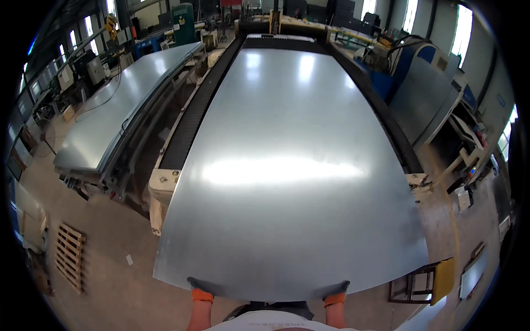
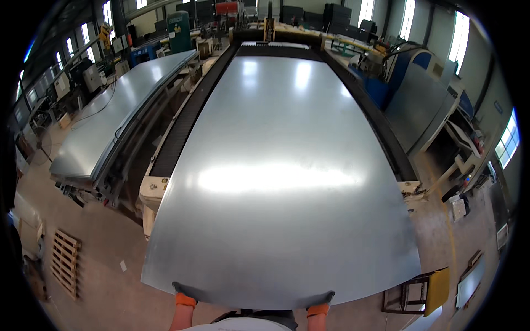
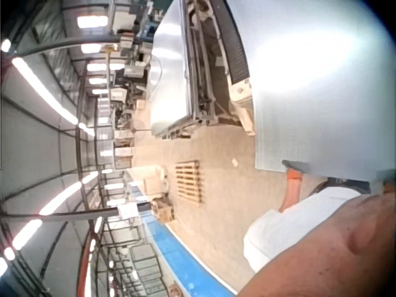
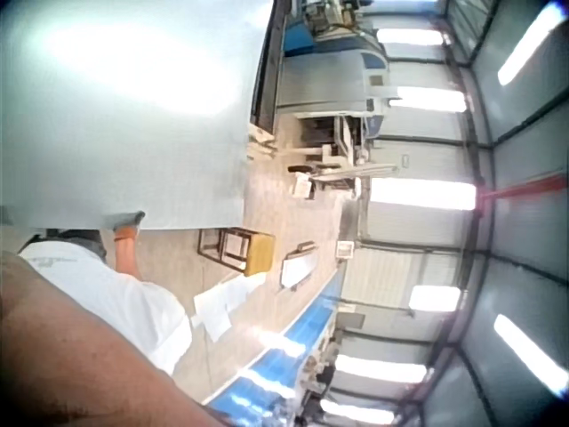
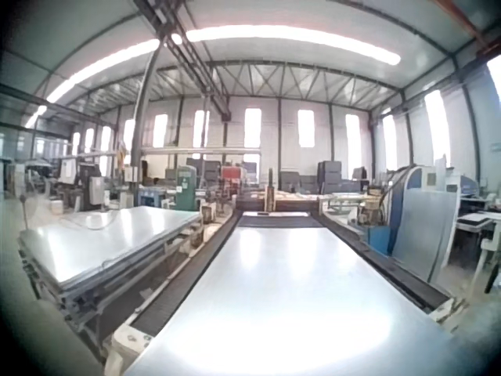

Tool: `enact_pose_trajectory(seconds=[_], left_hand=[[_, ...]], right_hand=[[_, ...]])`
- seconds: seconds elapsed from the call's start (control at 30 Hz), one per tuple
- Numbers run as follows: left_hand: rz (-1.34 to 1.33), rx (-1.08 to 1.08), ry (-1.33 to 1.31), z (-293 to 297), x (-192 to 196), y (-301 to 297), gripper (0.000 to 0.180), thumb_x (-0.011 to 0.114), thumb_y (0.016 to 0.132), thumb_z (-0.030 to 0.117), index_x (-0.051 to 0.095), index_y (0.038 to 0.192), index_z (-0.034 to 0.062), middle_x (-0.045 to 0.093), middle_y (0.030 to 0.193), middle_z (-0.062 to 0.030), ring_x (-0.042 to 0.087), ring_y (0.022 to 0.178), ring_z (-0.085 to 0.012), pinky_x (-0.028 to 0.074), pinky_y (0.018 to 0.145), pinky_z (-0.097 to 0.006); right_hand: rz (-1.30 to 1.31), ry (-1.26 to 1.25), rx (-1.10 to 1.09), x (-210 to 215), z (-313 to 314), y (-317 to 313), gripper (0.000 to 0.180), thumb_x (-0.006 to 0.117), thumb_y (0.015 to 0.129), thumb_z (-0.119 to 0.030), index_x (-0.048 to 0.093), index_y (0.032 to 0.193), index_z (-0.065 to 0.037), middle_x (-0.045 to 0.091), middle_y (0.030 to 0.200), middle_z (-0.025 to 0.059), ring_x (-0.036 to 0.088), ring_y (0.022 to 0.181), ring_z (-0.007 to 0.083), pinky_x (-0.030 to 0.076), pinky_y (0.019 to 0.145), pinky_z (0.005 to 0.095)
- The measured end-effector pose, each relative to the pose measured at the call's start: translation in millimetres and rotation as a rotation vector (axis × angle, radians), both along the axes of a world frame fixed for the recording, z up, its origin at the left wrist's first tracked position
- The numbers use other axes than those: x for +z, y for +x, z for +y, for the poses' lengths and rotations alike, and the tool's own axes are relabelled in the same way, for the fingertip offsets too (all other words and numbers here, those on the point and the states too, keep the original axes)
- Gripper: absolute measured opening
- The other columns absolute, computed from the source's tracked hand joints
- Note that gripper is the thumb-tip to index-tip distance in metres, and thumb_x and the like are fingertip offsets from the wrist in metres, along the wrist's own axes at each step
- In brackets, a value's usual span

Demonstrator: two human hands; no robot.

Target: The person lifts a large metal sheet and places it onto a conveyor belt, then adjusts its position multiple times to align it properly. The person then walks to a control station and operates the machine using a mouse and keyboard.

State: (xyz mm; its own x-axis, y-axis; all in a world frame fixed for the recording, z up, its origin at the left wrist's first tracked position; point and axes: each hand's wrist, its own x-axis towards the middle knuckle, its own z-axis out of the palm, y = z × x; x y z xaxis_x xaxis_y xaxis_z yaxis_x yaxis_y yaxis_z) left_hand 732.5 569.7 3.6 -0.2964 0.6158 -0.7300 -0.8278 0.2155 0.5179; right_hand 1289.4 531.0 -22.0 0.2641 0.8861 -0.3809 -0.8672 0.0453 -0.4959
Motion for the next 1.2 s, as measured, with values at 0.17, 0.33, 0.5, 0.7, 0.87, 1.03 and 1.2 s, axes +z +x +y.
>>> enact_pose_trajectory(seconds=[0.17,0.33,0.5,0.7,0.87,1.03,1.2], left_hand=[[-0.083,0.121,0.095,31,33,35,0.086,0.033,0.092,0.073,0.036,0.147,0.0076,0.038,0.152,-0.006,0.037,0.134,-0.0331,0.028,0.112,-0.048],[-0.053,-0.205,0.372,1,216,8,0.085,0.041,0.091,0.07,0.029,0.15,0.01,0.037,0.15,-0.013,0.036,0.135,-0.0369,0.031,0.112,-0.051],[-0.257,-0.026,0.02,-10,-37,-2,0.098,0.038,0.082,0.082,0.026,0.153,0.0157,0.024,0.158,-0.0121,0.021,0.143,-0.0359,0.013,0.116,-0.054],[-0.26,0.046,0.236,6,-38,22,0.086,0.027,0.09,0.076,0.036,0.148,0.0136,0.04,0.15,-0.009,0.036,0.135,-0.0367,0.024,0.114,-0.054],[-0.209,0.022,0.245,23,-50,20,0.083,0.035,0.088,0.076,0.039,0.146,0.0157,0.04,0.149,-0.0068,0.037,0.133,-0.0333,0.024,0.115,-0.05],[-0.214,0.072,0.264,37,-59,19,0.082,0.032,0.09,0.076,0.041,0.145,0.0159,0.042,0.148,-0.0061,0.039,0.132,-0.033,0.027,0.113,-0.049],[-0.18,0.114,0.208,44,-48,24,0.079,0.031,0.091,0.073,0.047,0.14,0.014,0.047,0.144,-0.0059,0.043,0.129,-0.0319,0.032,0.11,-0.048]], right_hand=[[-0.056,-0.198,-0.089,9,9,10,0.073,0.034,0.096,-0.063,0.038,0.145,-0.01,0.037,0.151,0.0099,0.036,0.133,0.0344,0.03,0.11,0.0487],[-0.21,-0.062,-0.248,177,-18,-27,0.062,0.046,0.097,-0.052,0.046,0.136,-0.003,0.05,0.139,0.0142,0.054,0.114,0.0316,0.045,0.095,0.0468],[-0.232,-0.492,-0.427,-7,-22,-31,0.054,0.052,0.093,-0.053,0.054,0.126,-0.009,0.06,0.117,0.0127,0.057,0.1,0.0269,0.048,0.089,0.0455],[-0.026,-0.289,-0.22,-43,-3,-16,0.06,0.054,0.089,-0.06,0.053,0.129,-0.015,0.057,0.124,0.0103,0.054,0.109,0.028,0.045,0.094,0.0477],[0.016,-0.275,-0.186,-38,12,-15,0.065,0.055,0.085,-0.065,0.052,0.131,-0.019,0.055,0.13,0.0083,0.051,0.116,0.029,0.042,0.099,0.0496],[0.056,-0.242,-0.159,-28,22,-18,0.071,0.056,0.081,-0.07,0.051,0.134,-0.024,0.052,0.136,0.0063,0.047,0.124,0.0299,0.039,0.103,0.0514],[0.017,-0.088,-0.126,0,36,-33,0.079,0.05,0.084,-0.074,0.046,0.141,-0.019,0.045,0.145,0.0057,0.043,0.13,0.0323,0.032,0.111,0.052]])
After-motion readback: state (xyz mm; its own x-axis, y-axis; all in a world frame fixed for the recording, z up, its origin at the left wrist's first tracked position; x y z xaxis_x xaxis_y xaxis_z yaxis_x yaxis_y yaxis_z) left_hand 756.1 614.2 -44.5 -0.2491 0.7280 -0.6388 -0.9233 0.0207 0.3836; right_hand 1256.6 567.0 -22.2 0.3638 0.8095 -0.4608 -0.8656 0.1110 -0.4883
